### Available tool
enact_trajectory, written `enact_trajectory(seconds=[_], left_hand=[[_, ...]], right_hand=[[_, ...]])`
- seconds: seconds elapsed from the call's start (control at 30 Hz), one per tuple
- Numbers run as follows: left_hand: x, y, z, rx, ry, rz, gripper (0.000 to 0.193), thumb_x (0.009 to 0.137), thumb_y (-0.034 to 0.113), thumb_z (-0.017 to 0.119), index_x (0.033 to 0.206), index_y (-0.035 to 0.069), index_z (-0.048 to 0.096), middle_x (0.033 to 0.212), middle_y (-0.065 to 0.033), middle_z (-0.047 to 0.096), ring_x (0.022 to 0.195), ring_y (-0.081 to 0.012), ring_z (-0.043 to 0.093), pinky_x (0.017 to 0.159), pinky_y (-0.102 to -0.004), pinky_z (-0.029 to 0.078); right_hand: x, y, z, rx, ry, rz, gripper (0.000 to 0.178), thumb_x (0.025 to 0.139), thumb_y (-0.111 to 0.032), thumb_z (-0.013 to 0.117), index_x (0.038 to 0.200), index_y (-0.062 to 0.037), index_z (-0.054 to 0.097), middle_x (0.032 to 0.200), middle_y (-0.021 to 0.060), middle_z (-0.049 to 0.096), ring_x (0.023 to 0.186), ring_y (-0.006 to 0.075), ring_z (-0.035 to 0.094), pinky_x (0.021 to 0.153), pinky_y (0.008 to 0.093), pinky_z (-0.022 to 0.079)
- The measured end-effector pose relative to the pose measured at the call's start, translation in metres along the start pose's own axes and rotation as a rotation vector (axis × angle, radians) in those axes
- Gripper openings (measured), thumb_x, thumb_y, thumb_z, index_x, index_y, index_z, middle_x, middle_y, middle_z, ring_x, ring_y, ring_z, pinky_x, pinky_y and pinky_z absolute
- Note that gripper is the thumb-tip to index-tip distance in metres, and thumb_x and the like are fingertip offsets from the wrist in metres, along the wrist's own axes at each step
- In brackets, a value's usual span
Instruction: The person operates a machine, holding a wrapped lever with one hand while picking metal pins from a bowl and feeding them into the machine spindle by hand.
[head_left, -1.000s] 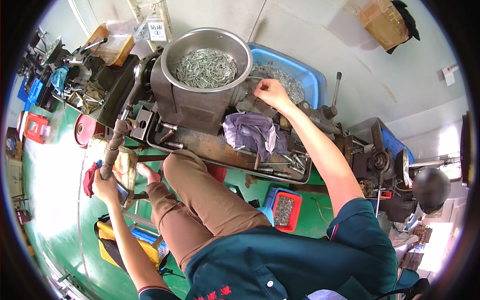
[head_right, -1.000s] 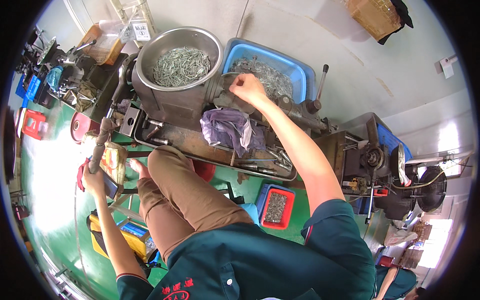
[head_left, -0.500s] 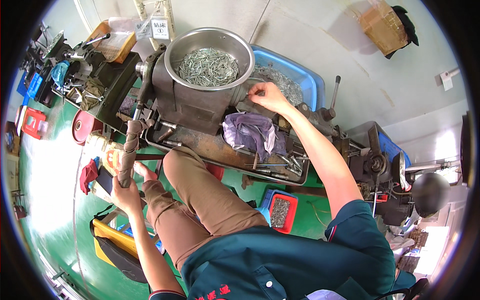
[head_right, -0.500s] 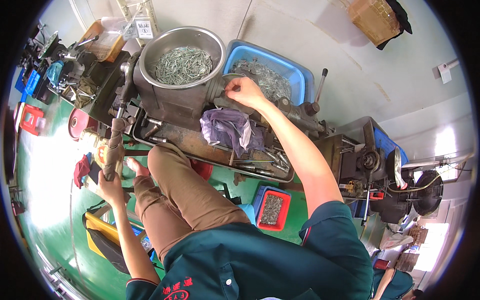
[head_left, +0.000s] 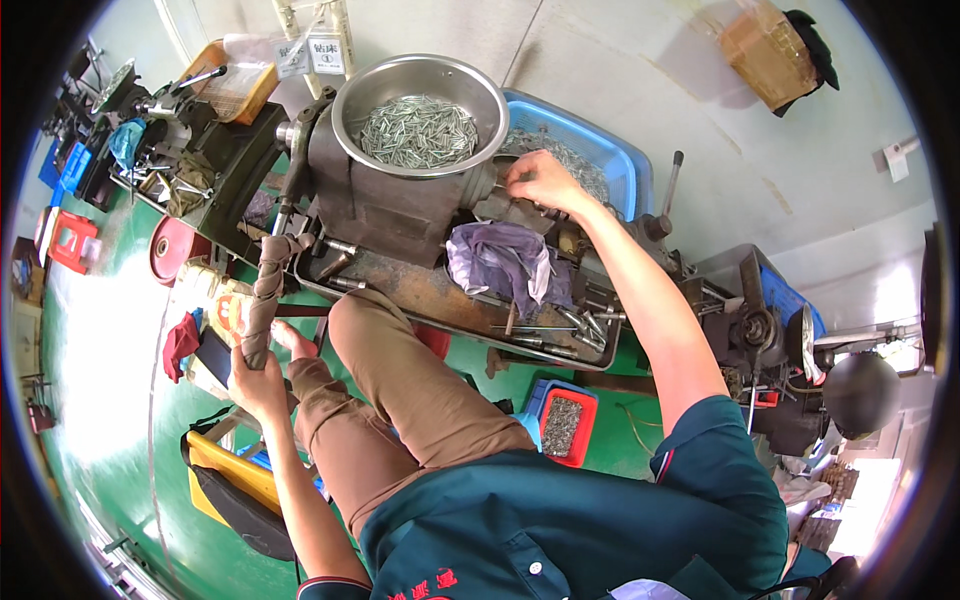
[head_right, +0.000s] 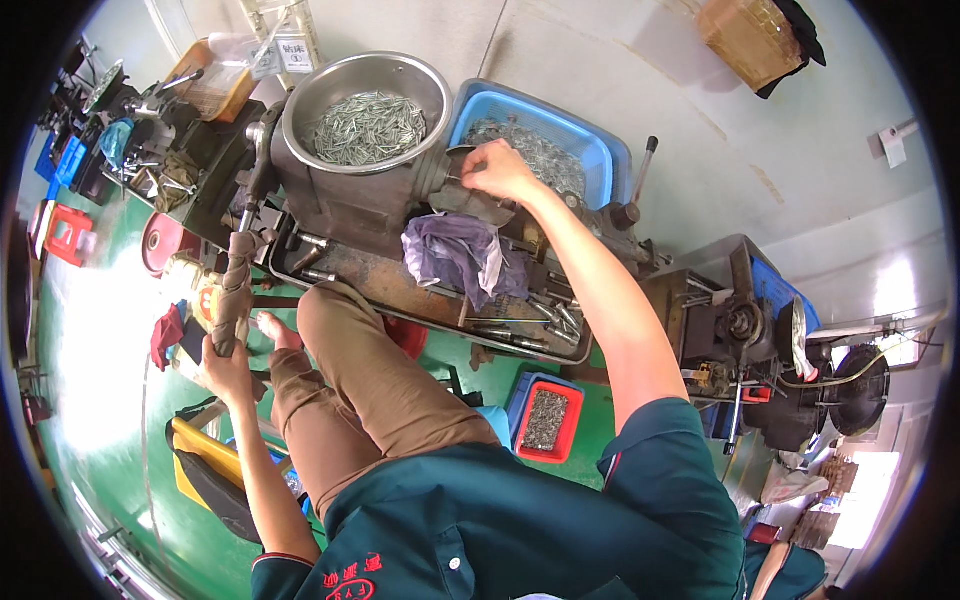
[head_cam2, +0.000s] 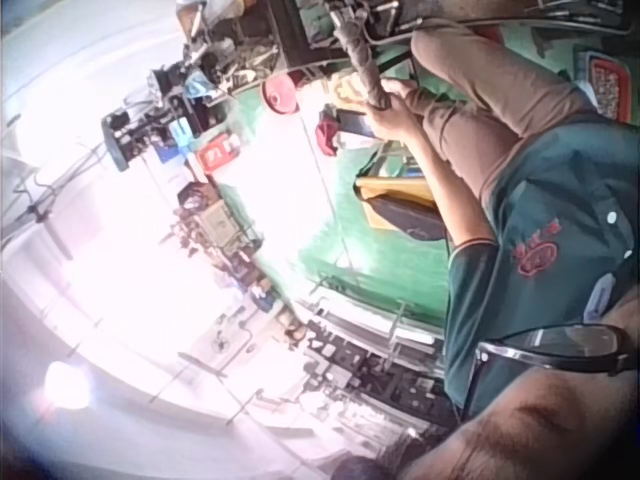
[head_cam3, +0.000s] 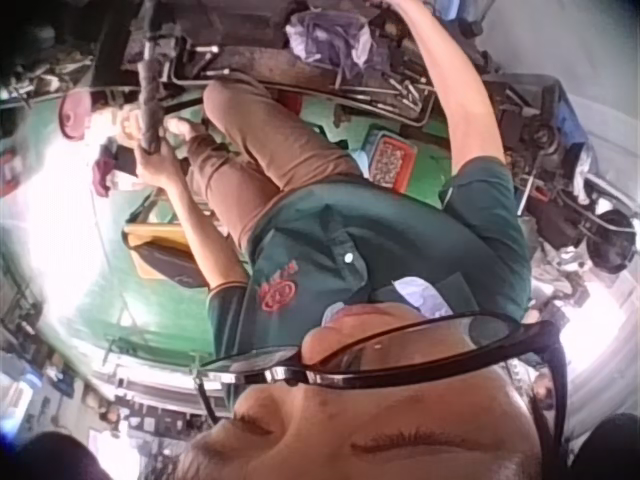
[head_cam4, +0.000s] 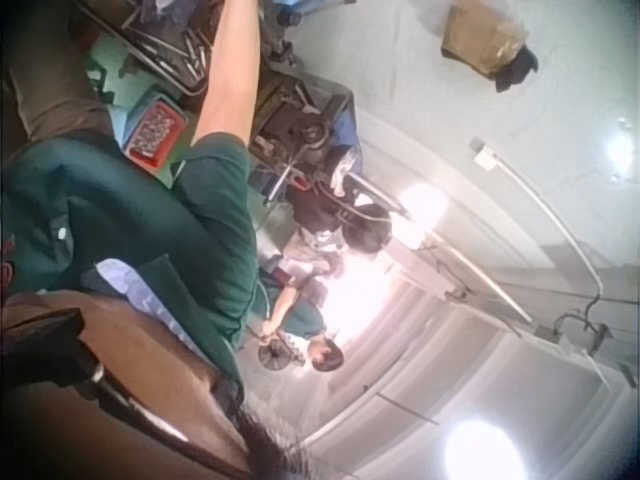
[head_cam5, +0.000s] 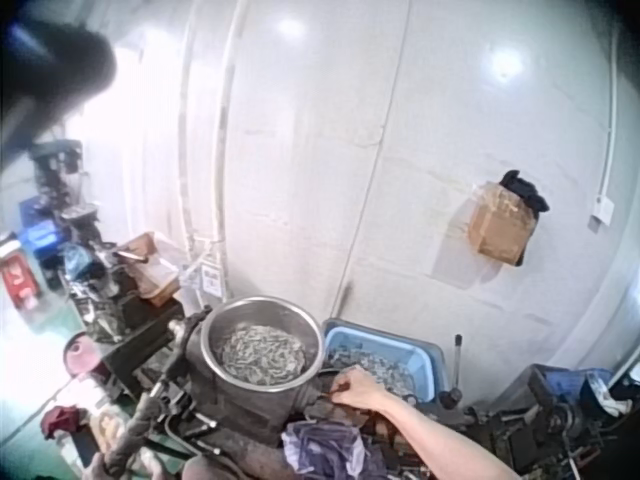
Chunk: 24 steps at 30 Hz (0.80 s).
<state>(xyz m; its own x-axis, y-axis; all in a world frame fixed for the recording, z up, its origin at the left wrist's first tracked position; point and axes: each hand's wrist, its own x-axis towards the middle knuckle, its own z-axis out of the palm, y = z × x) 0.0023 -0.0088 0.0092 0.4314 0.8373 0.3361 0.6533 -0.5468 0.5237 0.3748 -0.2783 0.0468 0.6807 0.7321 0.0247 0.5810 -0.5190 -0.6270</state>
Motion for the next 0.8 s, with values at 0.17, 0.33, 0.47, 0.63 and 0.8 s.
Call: enact_trajectory(seconds=[0.17,0.33,0.47,0.63,0.8], left_hand=[[0.001,-0.002,0.0,0.017,-0.016,0.001,0.024,0.061,0.015,0.056,0.082,0.003,0.053,0.065,-0.0184,0.054,0.062,-0.0356,0.054,0.054,-0.0389,0.041],[0.001,0.005,-0.001,-0.001,0.0,0.008,0.023,0.062,0.016,0.056,0.08,0.003,0.052,0.063,-0.0177,0.053,0.06,-0.0352,0.053,0.054,-0.0387,0.04],[0.0,-0.001,-0.002,0.04,0.02,0.012,0.022,0.063,0.018,0.055,0.079,0.003,0.052,0.062,-0.017,0.053,0.059,-0.0348,0.053,0.055,-0.0382,0.04],[0.0,0.001,0.002,0.003,0.022,0.002,0.023,0.063,0.017,0.055,0.08,0.002,0.052,0.064,-0.0176,0.054,0.062,-0.0354,0.053,0.055,-0.0383,0.041],[0.001,-0.003,0.003,0.029,0.037,0.026,0.027,0.06,0.015,0.058,0.083,0.001,0.053,0.065,-0.0189,0.055,0.062,-0.0354,0.054,0.054,-0.0393,0.041]], right_hand=[[-0.007,-0.009,-0.025,-0.246,0.281,0.4,0.019,0.06,-0.022,0.058,0.071,-0.0076,0.063,0.074,0.009,0.06,0.079,0.0237,0.054,0.072,0.0343,0.041],[0.01,-0.057,-0.04,-0.424,0.774,-0.052,0.029,0.068,-0.027,0.056,0.09,-0.0074,0.057,0.094,0.0087,0.053,0.095,0.0247,0.044,0.082,0.0357,0.033],[0.035,-0.12,-0.028,-0.511,0.519,-0.207,0.045,0.064,-0.035,0.058,0.098,-0.0049,0.053,0.09,0.0082,0.056,0.095,0.0232,0.043,0.081,0.0362,0.033],[0.048,-0.14,-0.013,-0.715,0.107,-0.092,0.046,0.061,-0.042,0.061,0.089,-0.005,0.059,0.084,0.0087,0.058,0.092,0.0223,0.044,0.078,0.0357,0.029],[0.056,-0.134,-0.008,-0.622,0.048,-0.116,0.02,0.061,-0.027,0.061,0.07,-0.0098,0.062,0.073,0.0068,0.059,0.087,0.0222,0.047,0.077,0.0351,0.03]])
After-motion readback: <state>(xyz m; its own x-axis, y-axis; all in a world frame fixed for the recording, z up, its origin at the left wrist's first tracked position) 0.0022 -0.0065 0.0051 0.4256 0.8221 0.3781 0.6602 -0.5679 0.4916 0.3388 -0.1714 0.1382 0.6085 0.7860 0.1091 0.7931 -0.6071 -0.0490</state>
